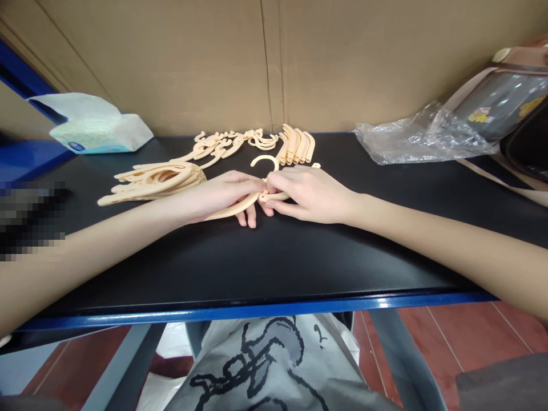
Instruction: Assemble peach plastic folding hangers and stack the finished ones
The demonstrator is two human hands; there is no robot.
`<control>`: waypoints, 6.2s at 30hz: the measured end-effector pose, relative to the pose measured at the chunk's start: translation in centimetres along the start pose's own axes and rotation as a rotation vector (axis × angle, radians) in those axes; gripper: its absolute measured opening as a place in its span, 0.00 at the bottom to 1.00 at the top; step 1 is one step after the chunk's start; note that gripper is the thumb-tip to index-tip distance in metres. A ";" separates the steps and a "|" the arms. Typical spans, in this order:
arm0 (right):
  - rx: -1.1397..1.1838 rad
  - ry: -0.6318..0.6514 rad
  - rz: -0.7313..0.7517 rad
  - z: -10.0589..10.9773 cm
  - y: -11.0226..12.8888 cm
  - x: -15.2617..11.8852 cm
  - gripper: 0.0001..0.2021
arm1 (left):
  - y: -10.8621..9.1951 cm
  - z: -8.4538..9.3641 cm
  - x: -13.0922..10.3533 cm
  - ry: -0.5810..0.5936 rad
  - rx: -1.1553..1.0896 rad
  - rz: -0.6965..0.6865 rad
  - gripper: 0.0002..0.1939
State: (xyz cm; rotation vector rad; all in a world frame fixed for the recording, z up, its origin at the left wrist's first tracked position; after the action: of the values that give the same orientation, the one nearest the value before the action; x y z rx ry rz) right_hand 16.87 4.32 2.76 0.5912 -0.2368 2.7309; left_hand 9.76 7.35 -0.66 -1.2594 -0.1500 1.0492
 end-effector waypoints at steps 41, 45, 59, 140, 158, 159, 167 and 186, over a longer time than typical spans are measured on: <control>0.013 0.018 -0.006 -0.1 0.1 0.1 0.13 | 0.3 0.1 0.1 0.007 0.017 0.000 0.13; 0.015 0.012 -0.003 0.0 0.2 0.1 0.14 | 0.3 0.0 0.1 0.012 0.003 -0.006 0.13; 0.010 0.013 -0.009 0.0 0.1 0.0 0.13 | 0.4 0.1 0.2 0.010 -0.011 -0.004 0.13; -0.004 -0.122 -0.057 1.2 0.0 -0.4 0.12 | -0.1 -0.2 -0.1 0.029 -0.016 -0.016 0.13; 0.047 -0.119 0.010 1.1 0.5 -0.1 0.09 | -2.2 -0.5 -2.9 -0.221 0.935 -0.159 0.09; 0.054 -0.112 0.010 1.0 0.4 -0.1 0.10 | -2.3 -0.6 -3.0 -0.206 0.953 -0.171 0.10; 0.100 -0.103 -0.012 0.8 -0.3 -0.2 0.12 | -2.4 -0.7 -3.1 -0.311 1.157 -0.216 0.20; 0.185 -0.108 -0.098 0.7 -1.8 -0.5 0.17 | -2.2 -1.0 -2.5 -0.446 1.344 -0.322 0.24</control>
State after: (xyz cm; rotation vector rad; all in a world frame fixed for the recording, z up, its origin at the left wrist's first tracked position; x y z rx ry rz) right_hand 18.21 5.69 3.35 0.7804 0.0202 2.6468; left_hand 10.25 5.06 1.91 0.2138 0.0327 0.8350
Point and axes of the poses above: each hand's wrist, its own x-axis towards the middle knuckle, its own z-axis out of the back of the hand, y = z × x, the point moved 9 cm from there along x, towards the middle knuckle, and after that the axes turned 14 degrees about z, right-handed, at the moved point
